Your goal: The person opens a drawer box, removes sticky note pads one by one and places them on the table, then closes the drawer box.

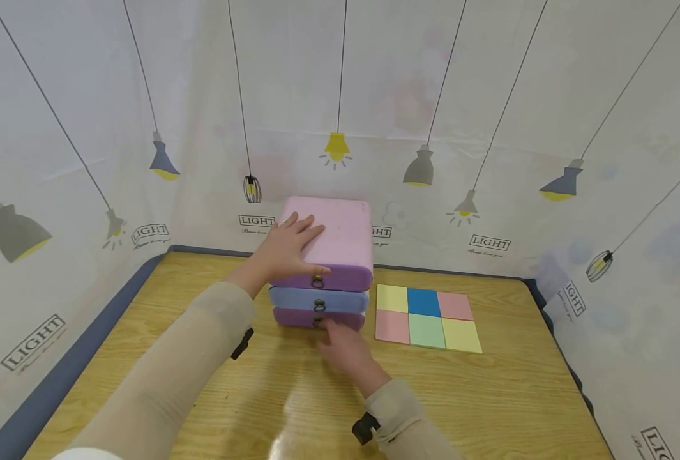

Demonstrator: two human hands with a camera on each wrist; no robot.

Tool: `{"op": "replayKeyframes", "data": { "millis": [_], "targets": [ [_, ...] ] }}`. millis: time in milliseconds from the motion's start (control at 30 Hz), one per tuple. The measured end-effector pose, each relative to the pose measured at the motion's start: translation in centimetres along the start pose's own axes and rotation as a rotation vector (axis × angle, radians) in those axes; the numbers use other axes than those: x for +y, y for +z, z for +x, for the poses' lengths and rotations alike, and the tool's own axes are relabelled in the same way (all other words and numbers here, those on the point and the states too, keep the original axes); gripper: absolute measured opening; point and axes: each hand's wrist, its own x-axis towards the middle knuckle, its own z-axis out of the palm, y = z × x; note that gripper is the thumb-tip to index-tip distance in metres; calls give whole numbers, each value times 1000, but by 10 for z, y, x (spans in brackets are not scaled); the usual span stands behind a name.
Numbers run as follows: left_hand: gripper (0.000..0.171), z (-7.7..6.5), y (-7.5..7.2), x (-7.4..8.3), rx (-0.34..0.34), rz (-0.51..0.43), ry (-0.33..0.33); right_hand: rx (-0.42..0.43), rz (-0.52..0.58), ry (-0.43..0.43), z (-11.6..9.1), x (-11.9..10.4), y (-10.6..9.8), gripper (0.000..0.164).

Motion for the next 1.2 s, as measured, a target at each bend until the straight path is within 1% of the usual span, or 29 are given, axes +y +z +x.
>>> {"op": "replayKeyframes", "data": {
  "millis": [100, 167, 300, 400, 500, 600, 733, 900, 1000, 1067, 1100, 1200],
  "targets": [
    [104, 0, -1, 1, -6, -1, -1, -20, -29, 22, 2, 1, 5, 40],
    [105, -1, -1, 1, -8, -10, -4, -18, -53, 33, 4, 1, 7, 41],
    [105, -1, -2, 2, -10, -20, -5, 8, -106, 44, 6, -3, 9, 36],
    [105, -2, -3, 2, -11, -20, -7, 8, -140, 32, 7, -7, 10, 35],
    [105, -2, -3, 1, -14, -24, -9, -18, -180, 16, 9, -8, 14, 39],
    [105, -2, -3, 1, -17, -33, -13, -27, -220, 5, 9, -7, 20, 44],
    [105, -1, -4, 1, -17, -44, -13, -20, -233, 3, 8, -10, 20, 45],
    [106, 1, -6, 0, -21, -45, -12, -11, -236, -24, 11, -12, 17, 35],
    [106, 2, -6, 0, -25, -46, -12, -4, -264, -68, 13, -11, 14, 23],
    [106, 2, -5, 0, -25, -39, -11, -13, -275, -80, 15, -10, 13, 13],
    [106, 2, -5, 0, -24, -34, -10, -22, -281, -83, 16, -10, 12, 14],
    [106, 3, -4, -1, -22, -21, -4, -72, -290, -58, 17, -12, 11, 31]
  ]
}}
